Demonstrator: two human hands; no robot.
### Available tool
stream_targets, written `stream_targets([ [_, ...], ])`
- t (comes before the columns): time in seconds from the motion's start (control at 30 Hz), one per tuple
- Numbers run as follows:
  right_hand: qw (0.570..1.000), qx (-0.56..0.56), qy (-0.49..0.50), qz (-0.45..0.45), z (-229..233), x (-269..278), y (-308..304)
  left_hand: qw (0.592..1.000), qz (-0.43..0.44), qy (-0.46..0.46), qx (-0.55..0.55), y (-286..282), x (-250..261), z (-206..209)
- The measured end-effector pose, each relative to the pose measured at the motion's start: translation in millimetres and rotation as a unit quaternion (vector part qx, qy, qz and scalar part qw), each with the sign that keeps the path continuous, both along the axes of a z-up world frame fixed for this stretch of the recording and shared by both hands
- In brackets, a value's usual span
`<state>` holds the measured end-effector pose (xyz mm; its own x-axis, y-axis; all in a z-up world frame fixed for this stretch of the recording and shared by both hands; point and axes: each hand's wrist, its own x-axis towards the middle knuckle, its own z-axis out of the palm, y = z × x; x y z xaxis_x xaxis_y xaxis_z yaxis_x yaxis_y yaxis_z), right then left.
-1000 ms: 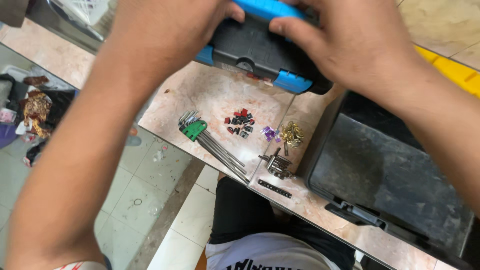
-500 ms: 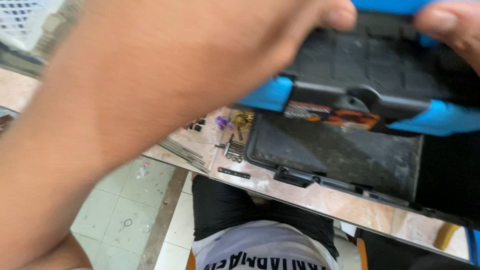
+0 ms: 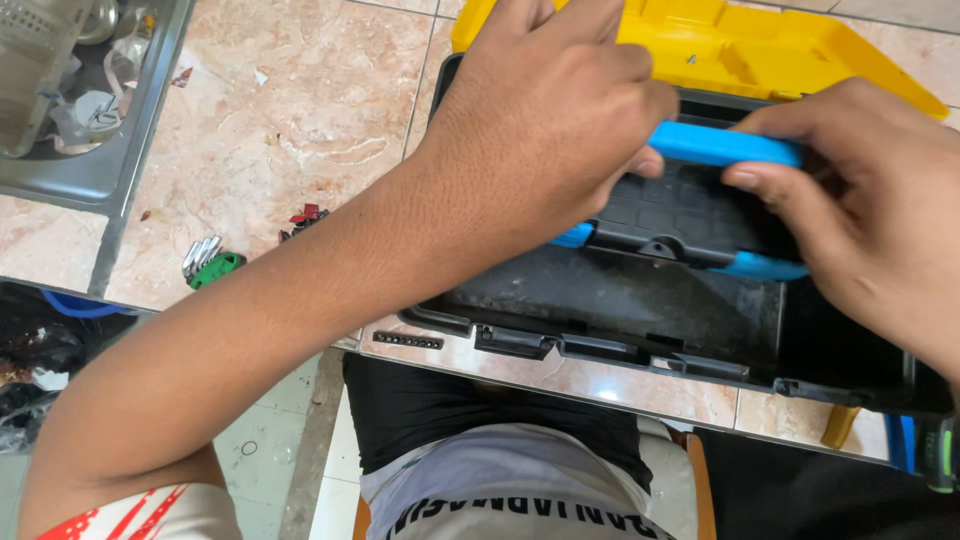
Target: The person packs hand tools from a tiled work table into toolboxes. They place wrenches, screwdrivers, a utility knife, hex keys and pliers into a small black-and-blue toolbox, close its latches, then open a large yellow toolbox and arrange a multimeter, wire cutters, a crimping tool and a cordless drill inside it.
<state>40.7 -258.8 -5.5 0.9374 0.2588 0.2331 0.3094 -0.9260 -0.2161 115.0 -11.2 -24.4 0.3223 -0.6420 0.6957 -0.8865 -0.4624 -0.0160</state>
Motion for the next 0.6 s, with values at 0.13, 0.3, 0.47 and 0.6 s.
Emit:
stream_targets([
  [0.13, 0.999, 0.016, 0.047, -0.002, -10, 15, 18, 0.998, 0.038, 0.016, 0.042, 1, 12, -27],
  [0.3, 0.996, 0.032, 0.082, 0.012, -31, 28, 28, 0.997, 0.044, 0.046, 0.048, 12, 18, -47],
  [0.47, 0.996, 0.03, 0.086, 0.024, -38, 26, 29, 0.995, 0.051, 0.077, 0.035, 21, 12, -53],
  [0.6, 0.995, 0.036, 0.094, 0.021, -39, 26, 33, 0.995, 0.048, 0.086, 0.023, 23, 9, -54],
])
